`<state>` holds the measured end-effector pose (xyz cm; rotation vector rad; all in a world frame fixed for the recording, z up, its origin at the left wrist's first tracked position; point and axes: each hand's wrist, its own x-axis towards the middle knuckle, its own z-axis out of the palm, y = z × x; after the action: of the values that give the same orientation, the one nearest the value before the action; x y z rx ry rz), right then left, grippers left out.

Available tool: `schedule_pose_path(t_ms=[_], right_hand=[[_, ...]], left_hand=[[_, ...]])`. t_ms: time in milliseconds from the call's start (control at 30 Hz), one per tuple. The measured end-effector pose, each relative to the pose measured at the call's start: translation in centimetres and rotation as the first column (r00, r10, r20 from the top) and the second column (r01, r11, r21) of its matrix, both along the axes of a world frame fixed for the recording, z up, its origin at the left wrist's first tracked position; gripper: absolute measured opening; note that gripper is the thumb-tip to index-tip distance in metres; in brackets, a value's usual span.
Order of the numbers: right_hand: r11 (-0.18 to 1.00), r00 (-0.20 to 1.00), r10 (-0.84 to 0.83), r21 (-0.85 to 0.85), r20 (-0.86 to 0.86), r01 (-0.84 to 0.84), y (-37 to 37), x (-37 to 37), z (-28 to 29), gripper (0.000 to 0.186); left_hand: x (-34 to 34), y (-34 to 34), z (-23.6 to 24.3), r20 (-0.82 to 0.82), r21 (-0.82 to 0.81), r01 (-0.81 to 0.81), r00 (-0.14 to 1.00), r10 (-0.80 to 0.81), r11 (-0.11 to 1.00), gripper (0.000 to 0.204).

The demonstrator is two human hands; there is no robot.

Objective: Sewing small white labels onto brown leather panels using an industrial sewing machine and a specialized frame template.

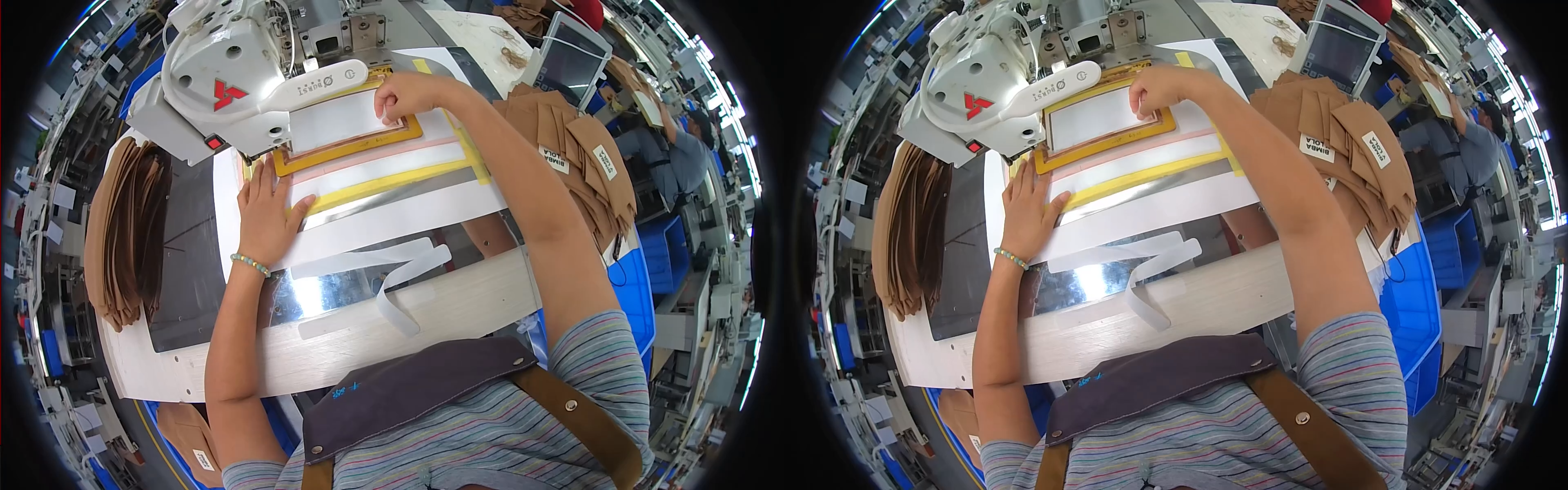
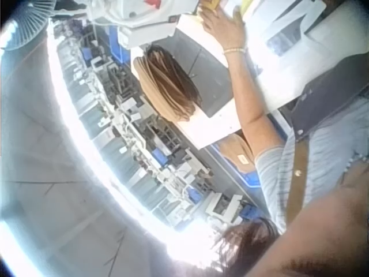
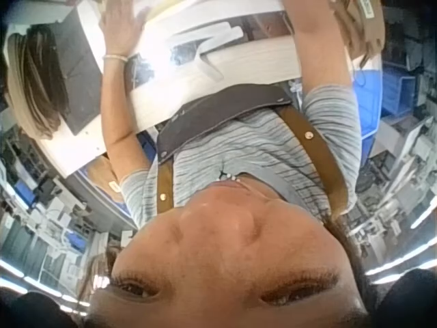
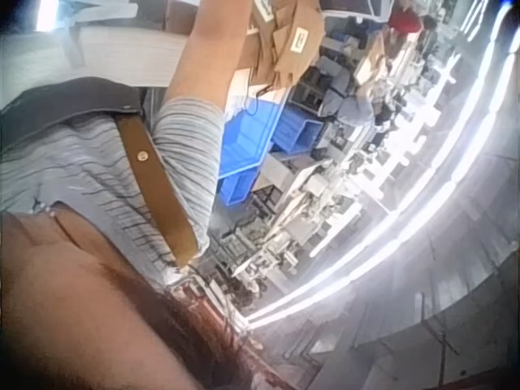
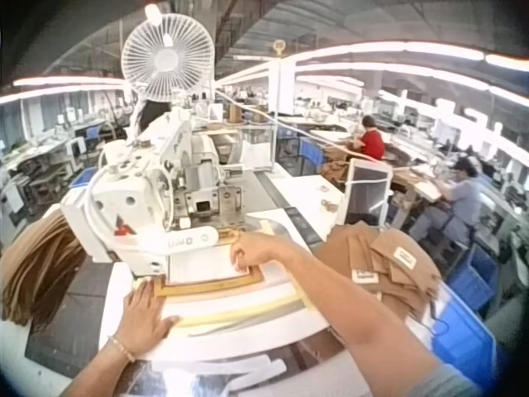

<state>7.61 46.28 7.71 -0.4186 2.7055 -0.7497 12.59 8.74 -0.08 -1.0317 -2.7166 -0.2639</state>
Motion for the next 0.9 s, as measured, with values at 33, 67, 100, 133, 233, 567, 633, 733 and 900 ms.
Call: schedule_pose_path(t_ms=[33,67,100,133,233,567,633,733,900], right_hand=[[0.998,0.998,0.010,0.055,-0.069,-0.007,-0.4,0.2,0.0,0.020],[0.994,0.990,0.023,0.111,-0.136,-0.008,-0.7,0.5,0.0,0.017],[0.994,0.991,0.023,0.111,-0.135,-0.008,-1.0,1.0,-0.1,0.017],[0.996,0.970,-0.050,0.063,-0.240,0.067,-1.2,1.7,-0.2,0.015],[0.985,0.928,-0.095,0.099,-0.361,0.139,-2.4,5.6,0.0,0.016],[0.923,0.853,-0.067,0.293,-0.517,0.250,-1.5,15.9,-5.1,0.068],[0.924,0.841,-0.079,0.278,-0.535,0.263,-1.7,15.2,-6.3,0.072],[0.920,0.832,-0.093,0.272,-0.547,0.281,-1.7,14.7,-6.7,0.077],[0.921,0.807,-0.104,0.249,-0.581,0.298,-1.8,14.2,-7.5,0.086]], left_hand=[[0.1,-0.1,0.0,-0.008,-0.023,-0.008,1.000,0.008,1.000,0.068],[0.0,-0.1,-0.1,-0.008,-0.024,-0.009,1.000,0.008,1.000,0.068],[0.0,-0.2,-0.2,0.006,-0.004,-0.005,1.000,0.005,1.000,0.069],[0.0,-0.2,-0.3,0.019,0.017,-0.002,1.000,0.002,1.000,0.071],[0.1,-0.4,-0.5,0.017,0.024,-0.008,1.000,0.008,1.000,0.070],[0.1,-0.3,-0.2,0.023,0.004,-0.013,1.000,0.013,1.000,0.069],[0.1,-0.3,-0.1,0.026,-0.008,-0.021,0.999,0.021,1.000,0.069],[0.1,0.0,0.1,0.032,0.021,-0.017,0.999,0.016,1.000,0.069],[0.1,0.2,0.2,0.036,0.004,-0.015,0.999,0.015,1.000,0.068]])
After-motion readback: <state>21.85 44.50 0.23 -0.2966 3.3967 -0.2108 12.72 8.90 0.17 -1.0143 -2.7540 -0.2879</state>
